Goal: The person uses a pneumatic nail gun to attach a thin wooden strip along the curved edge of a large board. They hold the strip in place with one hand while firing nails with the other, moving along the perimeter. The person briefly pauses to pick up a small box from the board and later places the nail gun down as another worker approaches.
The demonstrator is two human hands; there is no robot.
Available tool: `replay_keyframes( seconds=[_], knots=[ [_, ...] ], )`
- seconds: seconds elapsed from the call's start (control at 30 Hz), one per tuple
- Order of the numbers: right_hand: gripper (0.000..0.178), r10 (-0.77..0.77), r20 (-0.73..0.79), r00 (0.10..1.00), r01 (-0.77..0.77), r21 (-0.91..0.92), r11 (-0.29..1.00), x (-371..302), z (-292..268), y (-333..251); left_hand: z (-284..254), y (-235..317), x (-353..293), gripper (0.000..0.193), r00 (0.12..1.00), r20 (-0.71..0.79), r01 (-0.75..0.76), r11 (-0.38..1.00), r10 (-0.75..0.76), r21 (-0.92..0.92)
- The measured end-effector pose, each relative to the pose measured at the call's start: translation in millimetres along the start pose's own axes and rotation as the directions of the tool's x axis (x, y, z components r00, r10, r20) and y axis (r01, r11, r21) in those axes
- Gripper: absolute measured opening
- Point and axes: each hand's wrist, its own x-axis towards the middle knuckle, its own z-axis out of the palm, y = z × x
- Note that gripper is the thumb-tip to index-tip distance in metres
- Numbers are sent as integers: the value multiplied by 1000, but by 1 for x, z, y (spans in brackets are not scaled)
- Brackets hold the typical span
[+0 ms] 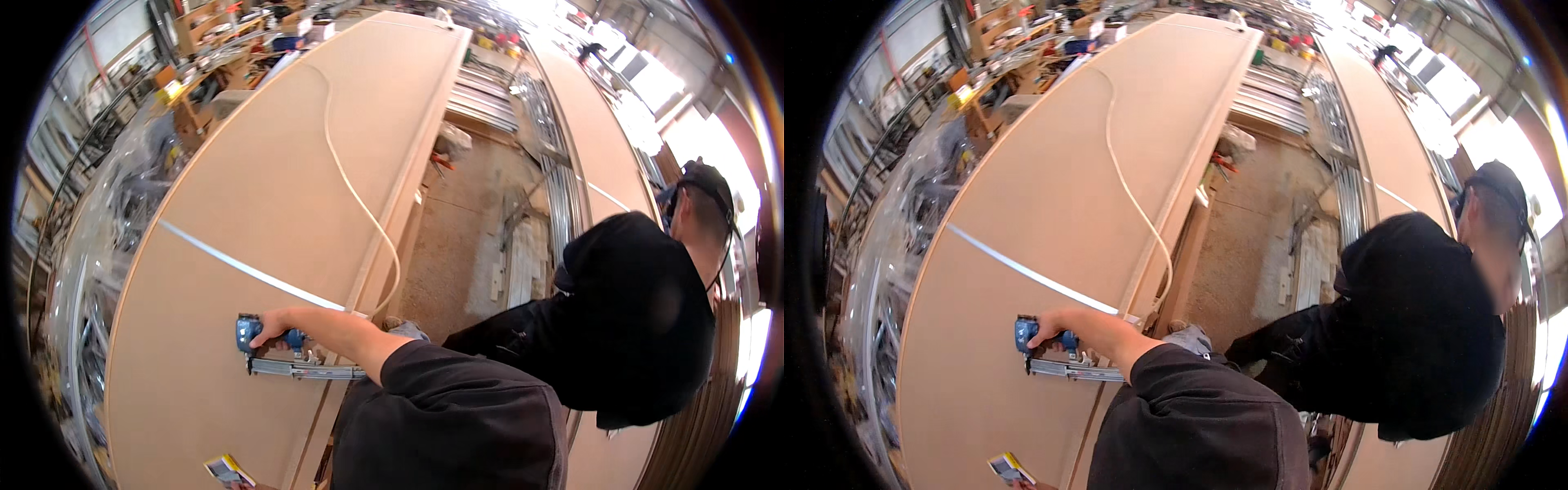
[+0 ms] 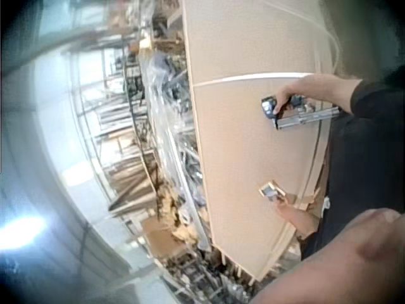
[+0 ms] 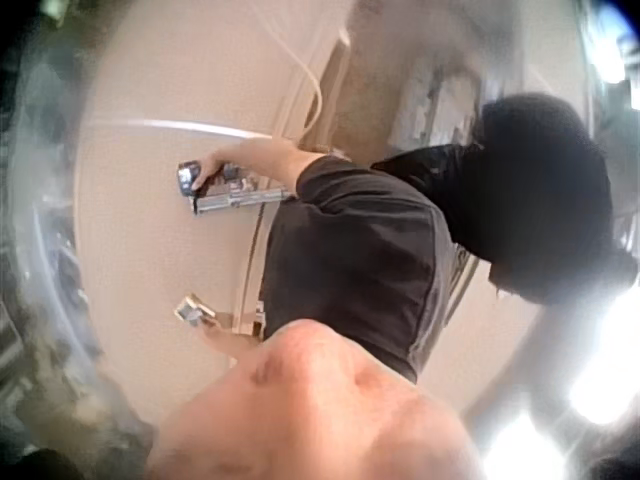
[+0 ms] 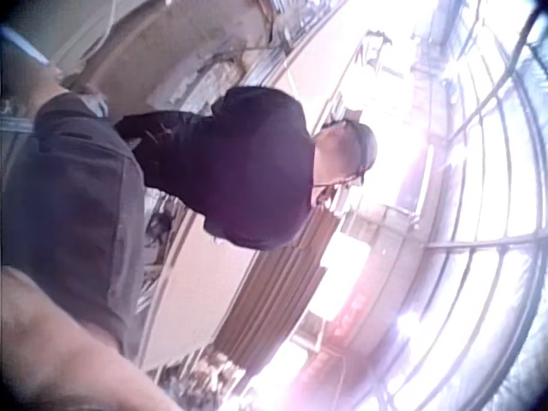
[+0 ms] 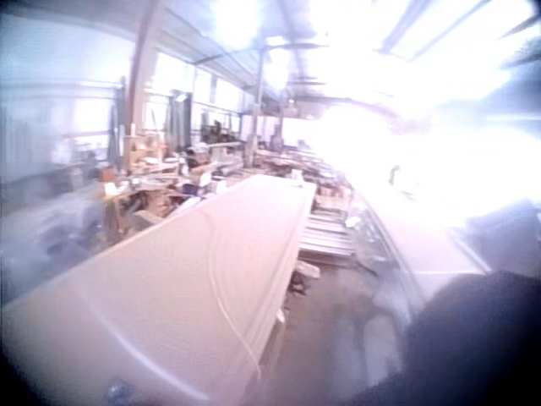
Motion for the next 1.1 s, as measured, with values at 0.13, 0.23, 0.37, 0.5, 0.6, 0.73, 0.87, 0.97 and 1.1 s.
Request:
replay_keyframes(
  seconds=[0.13, 0.23, 0.37, 0.5, 0.6, 0.73, 0.87, 0.97, 1.1],
  knots=[
    [52, 11, -8, 1000, -10, 28, 1000, 8, 2, 5, 5, 18, -31, 30, 975, -175, -115, 985, 137, 130],
    [53, -57, 89, 994, 54, 43, 998, 4, 9, -8, -20, 28, -55, 32, 917, -306, -195, 957, 256, 216],
    [52, -48, 81, 996, 56, -88, 995, 13, -5, -7, 67, 36, -145, 34, 877, -146, -412, 873, 458, 263],
    [42, -7, 236, 972, -8, 63, 998, 29, -1, -7, 176, 39, -229, 27, 862, 94, -505, 827, 498, 249],
    [46, 32, 112, 993, -38, 49, 998, 19, -1, -2, 247, 46, -322, 28, 860, 253, -490, 855, 443, 169],
    [43, -18, 12, 1000, 17, 101, 995, 3, -13, 5, 291, 52, -370, 26, 846, 306, -467, 884, 437, 27],
    [35, -37, -110, 993, 74, 354, 932, -43, 4, -8, 293, 67, -380, 23, 832, 247, -521, 853, 497, 37],
    [34, -128, -153, 980, 185, 465, 866, -88, 14, -30, 307, 99, -399, 18, 722, 226, -679, 732, 654, 52],
    [34, -230, -198, 953, 299, 493, 817, -124, 20, -40, 332, 116, -422, 12, 556, 196, -829, 555, 808, 66]
  ],
)
